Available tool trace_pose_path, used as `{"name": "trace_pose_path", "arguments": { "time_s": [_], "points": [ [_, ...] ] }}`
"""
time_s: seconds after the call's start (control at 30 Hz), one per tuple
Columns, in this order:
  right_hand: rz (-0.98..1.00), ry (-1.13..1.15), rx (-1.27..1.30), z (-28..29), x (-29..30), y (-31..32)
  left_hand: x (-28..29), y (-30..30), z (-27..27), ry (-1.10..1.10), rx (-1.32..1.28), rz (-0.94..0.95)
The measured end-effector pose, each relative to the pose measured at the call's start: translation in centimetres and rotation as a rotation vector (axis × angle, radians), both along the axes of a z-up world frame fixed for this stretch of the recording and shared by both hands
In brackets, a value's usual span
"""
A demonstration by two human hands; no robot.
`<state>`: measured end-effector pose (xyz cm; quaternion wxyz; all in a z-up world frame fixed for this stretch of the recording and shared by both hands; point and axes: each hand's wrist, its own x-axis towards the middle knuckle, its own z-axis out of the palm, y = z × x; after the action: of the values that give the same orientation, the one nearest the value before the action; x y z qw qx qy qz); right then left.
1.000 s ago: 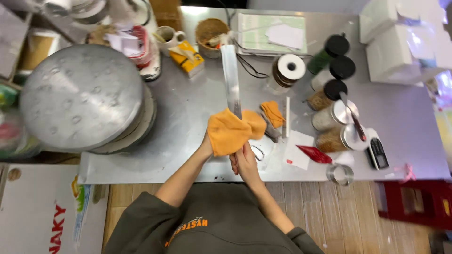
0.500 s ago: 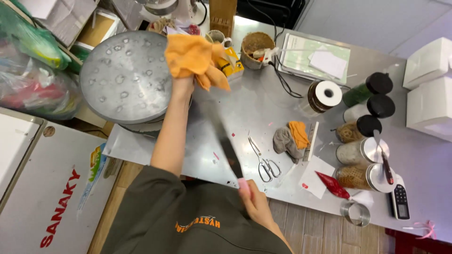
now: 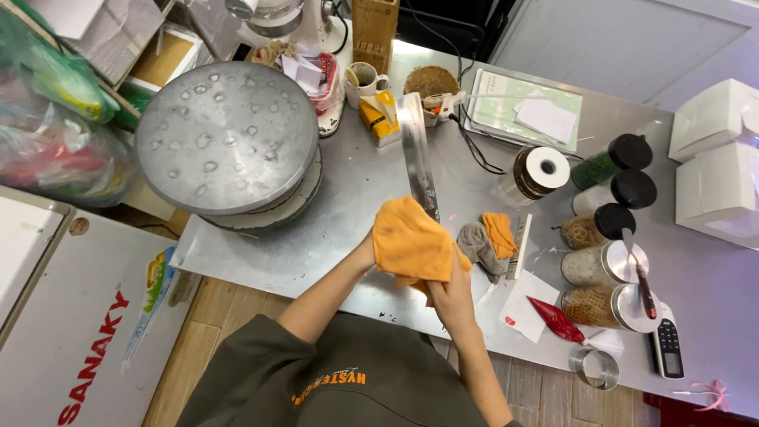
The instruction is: The person cleans a large knife, a spatula, and scissors with a cloth, and then organizes various containers and cake-related items on a stainless steel prep table.
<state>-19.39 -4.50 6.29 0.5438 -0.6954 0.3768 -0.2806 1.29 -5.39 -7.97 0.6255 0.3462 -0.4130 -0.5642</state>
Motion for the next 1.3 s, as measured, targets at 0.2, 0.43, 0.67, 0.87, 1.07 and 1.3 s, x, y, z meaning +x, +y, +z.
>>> {"name": "trace_pose_path", "arguments": {
  "time_s": [0.2, 0.43, 0.67, 0.87, 1.07, 1.3],
  "points": [
    [0.03, 0.151, -0.032, 0.8, 0.4, 2.4, 7.1, -2.5, 4.8, -0.039, -0.132, 0.375],
    [-0.006, 0.097, 0.109, 1.3, 0.9, 2.6, -0.3, -2.0, 13.3, -0.591, 0.163, 0.674],
    [-0.144, 0.062, 0.068, 1.4, 0.8, 1.2, -2.4, 1.1, 15.4, -1.279, -0.705, 0.388],
    [-0.06, 0.106, 0.008, 1.4, 0.1, 2.2, 4.7, -3.4, 7.2, -0.966, -0.473, 0.412],
    [-0.04, 0.123, 0.044, 0.7, 0.3, 3.0, 1.2, -4.1, 8.0, -0.327, -0.202, 0.567],
    [-0.092, 0.105, 0.12, 0.0, 0.5, 2.4, -5.3, 1.3, 15.6, -0.044, -0.001, 0.419]
  ]
}}
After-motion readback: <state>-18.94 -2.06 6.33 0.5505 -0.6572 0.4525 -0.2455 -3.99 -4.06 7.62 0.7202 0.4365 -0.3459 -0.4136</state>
